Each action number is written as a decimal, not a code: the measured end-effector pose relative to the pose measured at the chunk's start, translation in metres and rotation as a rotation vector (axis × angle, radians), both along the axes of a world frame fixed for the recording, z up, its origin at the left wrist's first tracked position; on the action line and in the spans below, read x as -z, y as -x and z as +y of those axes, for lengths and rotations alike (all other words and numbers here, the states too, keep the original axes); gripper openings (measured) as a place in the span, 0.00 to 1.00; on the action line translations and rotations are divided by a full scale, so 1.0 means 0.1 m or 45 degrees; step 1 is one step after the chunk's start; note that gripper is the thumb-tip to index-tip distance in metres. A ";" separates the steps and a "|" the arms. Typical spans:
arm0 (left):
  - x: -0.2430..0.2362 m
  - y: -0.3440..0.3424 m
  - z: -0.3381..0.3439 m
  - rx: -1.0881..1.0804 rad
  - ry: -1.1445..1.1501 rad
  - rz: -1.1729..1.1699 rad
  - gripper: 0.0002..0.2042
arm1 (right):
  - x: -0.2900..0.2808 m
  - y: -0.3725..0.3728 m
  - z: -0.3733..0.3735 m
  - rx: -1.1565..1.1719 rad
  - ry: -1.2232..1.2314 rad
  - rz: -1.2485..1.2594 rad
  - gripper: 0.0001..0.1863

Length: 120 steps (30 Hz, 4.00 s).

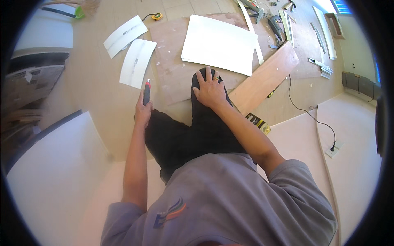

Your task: The person kneels on the floor and uses a utility knife to cut a white panel into smaller pieces. They then move to a balcony to pick up additional panels and return to the room to place them on the floor.

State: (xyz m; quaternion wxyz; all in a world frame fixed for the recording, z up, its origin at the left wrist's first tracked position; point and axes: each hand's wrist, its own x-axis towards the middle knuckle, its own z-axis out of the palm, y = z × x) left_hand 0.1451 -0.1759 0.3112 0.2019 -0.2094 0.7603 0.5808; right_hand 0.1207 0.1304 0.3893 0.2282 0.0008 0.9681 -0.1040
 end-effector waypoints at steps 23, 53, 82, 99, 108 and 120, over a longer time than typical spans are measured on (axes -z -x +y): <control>-3.75 -0.91 -1.93 -0.159 -0.103 -0.678 0.34 | -1.51 -1.48 0.51 0.672 0.543 -0.698 0.37; -4.62 3.02 -1.09 0.973 0.157 0.087 0.40 | -3.69 1.62 -1.09 1.153 1.577 -0.164 0.29; -4.24 5.24 -3.43 1.057 0.853 -0.602 0.09 | -2.65 3.62 0.89 1.800 0.728 -0.494 0.16; -4.74 13.27 -1.72 0.487 0.276 0.022 0.10 | -2.54 5.65 -1.28 2.627 1.089 -0.035 0.24; -4.09 12.16 -0.24 1.686 0.372 -0.392 0.16 | -2.25 6.08 -1.23 2.692 1.103 -0.216 0.16; -4.98 11.51 -0.21 1.221 0.772 -0.618 0.16 | -1.50 7.23 1.05 2.692 1.052 -0.156 0.29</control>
